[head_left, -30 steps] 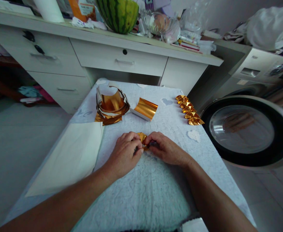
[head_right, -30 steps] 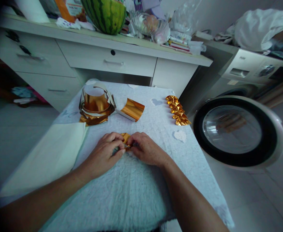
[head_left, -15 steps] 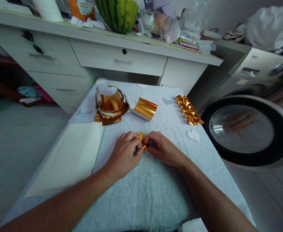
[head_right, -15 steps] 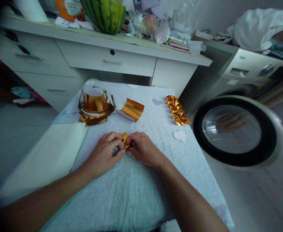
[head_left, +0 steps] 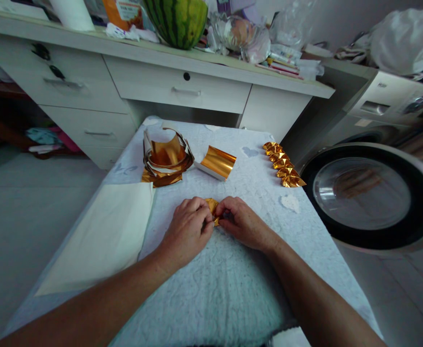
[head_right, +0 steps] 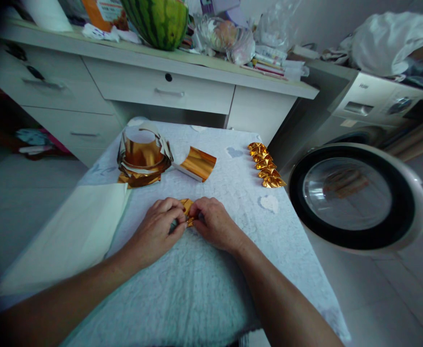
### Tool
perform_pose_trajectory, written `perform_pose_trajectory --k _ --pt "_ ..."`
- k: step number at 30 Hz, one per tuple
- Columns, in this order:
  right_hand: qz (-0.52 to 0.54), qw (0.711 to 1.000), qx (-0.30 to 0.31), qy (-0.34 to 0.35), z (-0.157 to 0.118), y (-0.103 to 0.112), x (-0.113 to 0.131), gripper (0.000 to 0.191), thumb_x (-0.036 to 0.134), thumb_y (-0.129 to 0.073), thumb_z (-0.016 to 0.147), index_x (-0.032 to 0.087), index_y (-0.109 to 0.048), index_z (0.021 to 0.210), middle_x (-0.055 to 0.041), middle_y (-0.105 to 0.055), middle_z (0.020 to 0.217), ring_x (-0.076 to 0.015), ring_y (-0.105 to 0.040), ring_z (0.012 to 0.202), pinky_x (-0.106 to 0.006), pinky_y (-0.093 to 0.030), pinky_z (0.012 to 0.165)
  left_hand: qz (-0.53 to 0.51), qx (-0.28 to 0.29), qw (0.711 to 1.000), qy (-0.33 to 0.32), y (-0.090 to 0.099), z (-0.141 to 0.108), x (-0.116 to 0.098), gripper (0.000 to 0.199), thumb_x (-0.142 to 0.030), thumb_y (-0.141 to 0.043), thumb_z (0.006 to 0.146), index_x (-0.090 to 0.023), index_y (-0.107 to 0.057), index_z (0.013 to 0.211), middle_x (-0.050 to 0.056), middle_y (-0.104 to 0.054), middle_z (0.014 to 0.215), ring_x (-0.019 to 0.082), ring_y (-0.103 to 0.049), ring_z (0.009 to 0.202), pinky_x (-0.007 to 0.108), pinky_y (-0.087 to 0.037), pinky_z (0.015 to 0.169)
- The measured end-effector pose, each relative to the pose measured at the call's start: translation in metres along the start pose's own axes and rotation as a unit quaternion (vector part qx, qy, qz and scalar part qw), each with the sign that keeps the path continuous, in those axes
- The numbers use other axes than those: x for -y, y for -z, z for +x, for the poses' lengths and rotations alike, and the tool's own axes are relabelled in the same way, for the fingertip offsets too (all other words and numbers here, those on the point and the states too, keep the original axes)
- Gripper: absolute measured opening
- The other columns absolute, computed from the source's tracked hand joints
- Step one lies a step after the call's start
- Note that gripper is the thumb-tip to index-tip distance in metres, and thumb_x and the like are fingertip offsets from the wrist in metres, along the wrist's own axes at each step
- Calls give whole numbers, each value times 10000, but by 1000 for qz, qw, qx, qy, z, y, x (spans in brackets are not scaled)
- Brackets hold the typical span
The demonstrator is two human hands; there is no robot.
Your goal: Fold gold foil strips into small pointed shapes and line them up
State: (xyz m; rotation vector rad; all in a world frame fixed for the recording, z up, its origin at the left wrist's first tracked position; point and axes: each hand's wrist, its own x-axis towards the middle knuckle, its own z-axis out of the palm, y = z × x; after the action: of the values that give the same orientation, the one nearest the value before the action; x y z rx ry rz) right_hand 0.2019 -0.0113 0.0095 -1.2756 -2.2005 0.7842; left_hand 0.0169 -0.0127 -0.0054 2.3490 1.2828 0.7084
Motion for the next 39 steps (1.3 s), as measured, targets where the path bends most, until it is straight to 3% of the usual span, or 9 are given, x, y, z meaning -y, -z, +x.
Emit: perform_pose_trajectory --k 11,23,31,39 --pt "-10 1000 0 -12 0 0 2 214 13 -573 754 187 -576 879 -12 -619 862 -163 -515 826 -306 -380 796 4 -2 1000 6 -2 -1 0 113 -102 -564 780 -207 -529 796 36 -562 942 228 -524 939 396 -433 838" --pt "-4 1000 -4 -7 -1 0 3 231 0 -557 751 192 -585 875 -2 -608 842 -163 -517 823 -303 -375 792 0 13 1000 -7 0 -1 0 186 -103 -560 784 -230 -627 902 35 -565 992 231 -523 969 423 -434 872" --pt "14 1000 -1 -4 0 0 2 234 -3 -453 848 188 -587 866 -12 -623 863 -160 -527 855 -311 -380 826 1 13 1000 0 -1 -2 1 187 -107 -563 776 -212 -621 919 49 -566 1016 243 -520 984 437 -435 881" --pt "-27 999 -8 -17 1 -4 2 235 -29 -529 766 186 -580 847 -9 -615 849 -168 -510 836 -306 -370 803 -4 16 1000 5 0 -1 2 145 -127 -553 813 -215 -602 918 45 -567 1017 237 -515 985 429 -429 886"
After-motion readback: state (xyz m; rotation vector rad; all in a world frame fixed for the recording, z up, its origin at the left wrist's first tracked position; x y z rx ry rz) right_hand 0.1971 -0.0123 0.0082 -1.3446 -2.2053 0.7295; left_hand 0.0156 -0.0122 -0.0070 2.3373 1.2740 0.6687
